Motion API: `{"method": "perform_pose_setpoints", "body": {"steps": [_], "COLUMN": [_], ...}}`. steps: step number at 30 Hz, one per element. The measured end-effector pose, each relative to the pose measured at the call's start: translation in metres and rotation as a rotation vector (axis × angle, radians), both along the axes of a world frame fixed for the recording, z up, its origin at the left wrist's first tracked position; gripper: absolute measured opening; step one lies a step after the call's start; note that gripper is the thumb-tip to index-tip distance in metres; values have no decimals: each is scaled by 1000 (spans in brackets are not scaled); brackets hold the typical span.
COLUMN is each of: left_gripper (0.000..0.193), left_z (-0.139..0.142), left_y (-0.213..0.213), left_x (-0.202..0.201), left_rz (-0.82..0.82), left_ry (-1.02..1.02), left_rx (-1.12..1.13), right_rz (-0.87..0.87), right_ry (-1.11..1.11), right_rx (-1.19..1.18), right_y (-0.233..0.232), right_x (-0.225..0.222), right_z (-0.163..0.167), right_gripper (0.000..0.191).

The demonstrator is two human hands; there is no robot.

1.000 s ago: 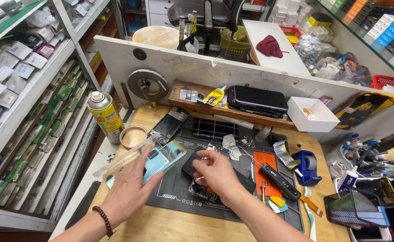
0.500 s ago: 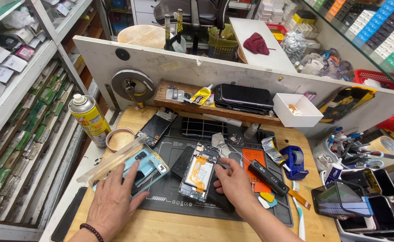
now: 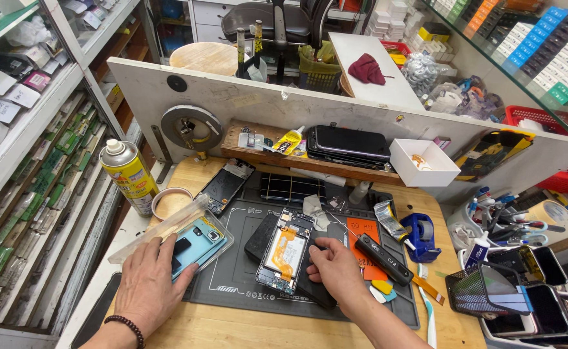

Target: The person disassembles a smartphone at a repair workbench. They pry off the back cover, lift out the battery, disconnect internal components with a pry tool and tweezers, and set the phone frame and parts on the silicone repair mat.

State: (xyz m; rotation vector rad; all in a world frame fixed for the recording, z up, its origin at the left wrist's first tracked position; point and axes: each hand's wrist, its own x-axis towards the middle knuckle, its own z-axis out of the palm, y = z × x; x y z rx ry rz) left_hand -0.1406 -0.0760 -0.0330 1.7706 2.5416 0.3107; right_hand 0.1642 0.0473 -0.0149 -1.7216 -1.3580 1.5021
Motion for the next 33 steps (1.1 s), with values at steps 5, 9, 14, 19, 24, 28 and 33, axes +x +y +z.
{"method": "perform_pose_setpoints", "body": {"steps": [5,9,14,19,24,28,33], "left_gripper": [78,81,54,43,37,26,17], "left_z": [6,12,12,20,28,24,15], "left_y": [1,2,31,80,90,100,114], "left_x": [2,8,38,75,102,108,101], "left_rz": [2,-23,-87,78,190,124,100], "left_ry": [23,-17,-394,-985,-1218,-1278,-1568], "left_rx": [-17,82,167,-224,-482,-503,-545], "right_rz": [-7,-5,-7,13,42,94,-25], "right_ry": [-1,21,25,16,23,-42,102], "right_rx": [-3,4,15,16,48,115,-25], "right_y": [-1,-2,-3,-4,-6,-5,0], "right_x": [0,1,0,0,-1,-3,2], "right_z": [-3,-5,-5,-3,-9,-15,-11], "right_gripper": [45,44,46,46,47,43,39]}}
